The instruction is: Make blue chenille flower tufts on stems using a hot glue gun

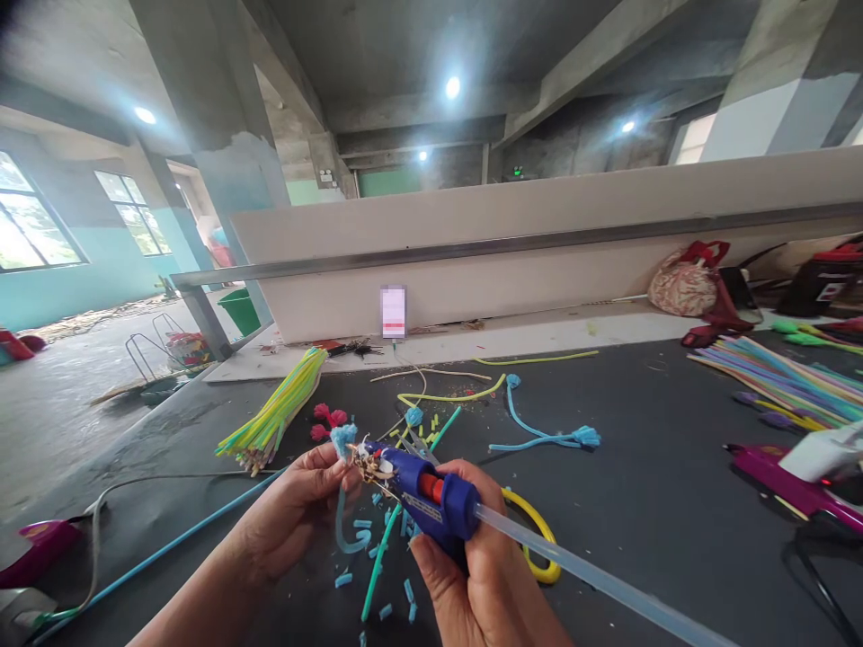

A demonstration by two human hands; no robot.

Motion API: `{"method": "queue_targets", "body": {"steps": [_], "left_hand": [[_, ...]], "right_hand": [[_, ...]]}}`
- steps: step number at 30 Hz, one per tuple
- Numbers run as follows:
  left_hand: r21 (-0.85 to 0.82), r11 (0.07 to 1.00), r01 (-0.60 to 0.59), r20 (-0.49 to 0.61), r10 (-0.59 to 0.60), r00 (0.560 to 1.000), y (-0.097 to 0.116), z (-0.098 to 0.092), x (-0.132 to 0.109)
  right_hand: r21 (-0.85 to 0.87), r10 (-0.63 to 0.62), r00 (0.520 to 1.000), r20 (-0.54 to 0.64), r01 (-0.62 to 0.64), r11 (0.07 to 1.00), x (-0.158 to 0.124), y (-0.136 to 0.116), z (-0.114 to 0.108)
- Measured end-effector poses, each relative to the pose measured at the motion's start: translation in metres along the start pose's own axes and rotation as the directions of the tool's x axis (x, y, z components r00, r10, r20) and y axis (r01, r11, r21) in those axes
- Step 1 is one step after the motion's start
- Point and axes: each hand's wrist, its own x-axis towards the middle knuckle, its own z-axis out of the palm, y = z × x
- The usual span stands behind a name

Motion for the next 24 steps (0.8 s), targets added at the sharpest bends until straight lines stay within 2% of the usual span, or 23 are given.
{"method": "queue_targets", "body": {"steps": [7,13,17,21,24], "left_hand": [[0.039,0.999,0.009,-0.01,-0.009,1.0,-0.001,-0.001,0.0],[0.02,1.0,0.014,0.006,-0.014,1.0,-0.003,0.002,0.0],[0.008,1.0,0.014,-0.035,-0.014,0.999,-0.001,0.002,0.0],[-0.041,0.999,-0.009,0.051,0.011,0.999,0.002,0.005,-0.002],[-0.069,0.997,0.033,0.079,-0.027,0.996,0.004,0.007,-0.003]], "right_hand": [[0.077,0.017,0.997,0.073,-0.023,0.997,-0.001,0.003,0.0],[0.03,0.026,0.999,0.028,-0.026,0.999,0.0,0.0,0.003],[0.017,-0.001,0.997,0.073,0.0,1.0,-0.003,0.003,0.004],[0.003,-0.021,0.999,0.039,0.021,1.0,0.0,0.004,-0.003],[-0.042,-0.011,1.0,0.009,0.012,0.999,0.004,0.005,-0.009]]}}
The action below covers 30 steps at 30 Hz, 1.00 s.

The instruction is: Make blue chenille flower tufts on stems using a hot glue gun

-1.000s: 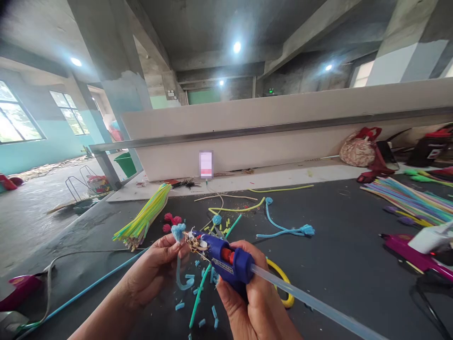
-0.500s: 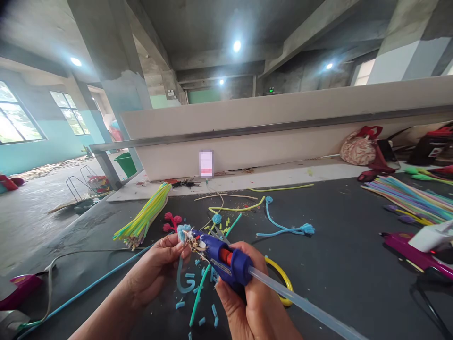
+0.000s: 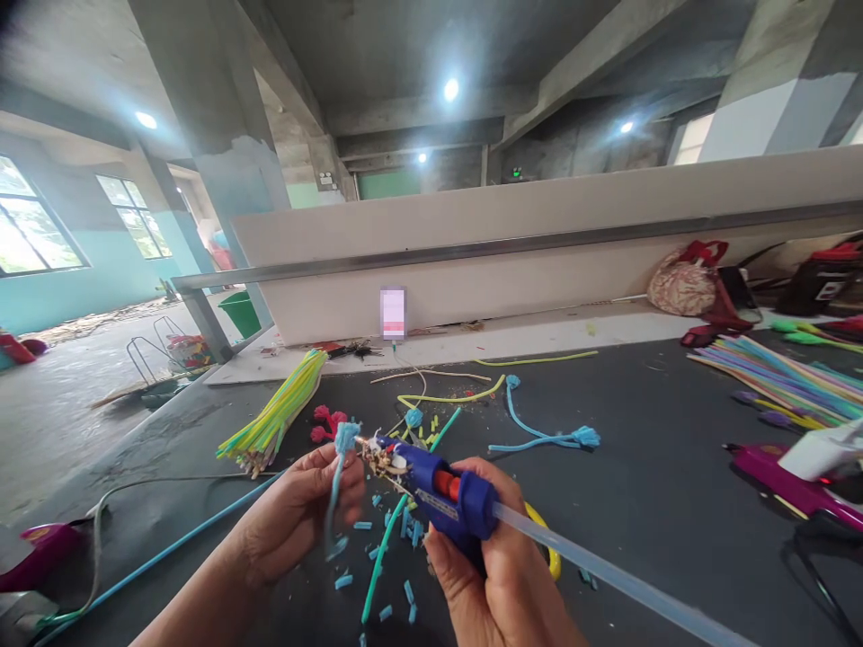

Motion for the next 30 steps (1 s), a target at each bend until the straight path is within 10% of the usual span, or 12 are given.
{"method": "queue_targets", "body": {"steps": [13,30], "left_hand": [[0.083,0.975,0.206,-0.238,-0.181,0.954,0.0,-0.006,0.006],[0.248,0.964,-0.09,-0.164,0.133,0.977,0.009,0.005,-0.003]], "right_hand": [[-0.102,0.058,0.998,0.031,-0.054,0.993,0.003,0.012,-0.009],[-0.027,0.095,0.995,-0.032,-0.096,0.995,0.0,0.011,-0.008]]}}
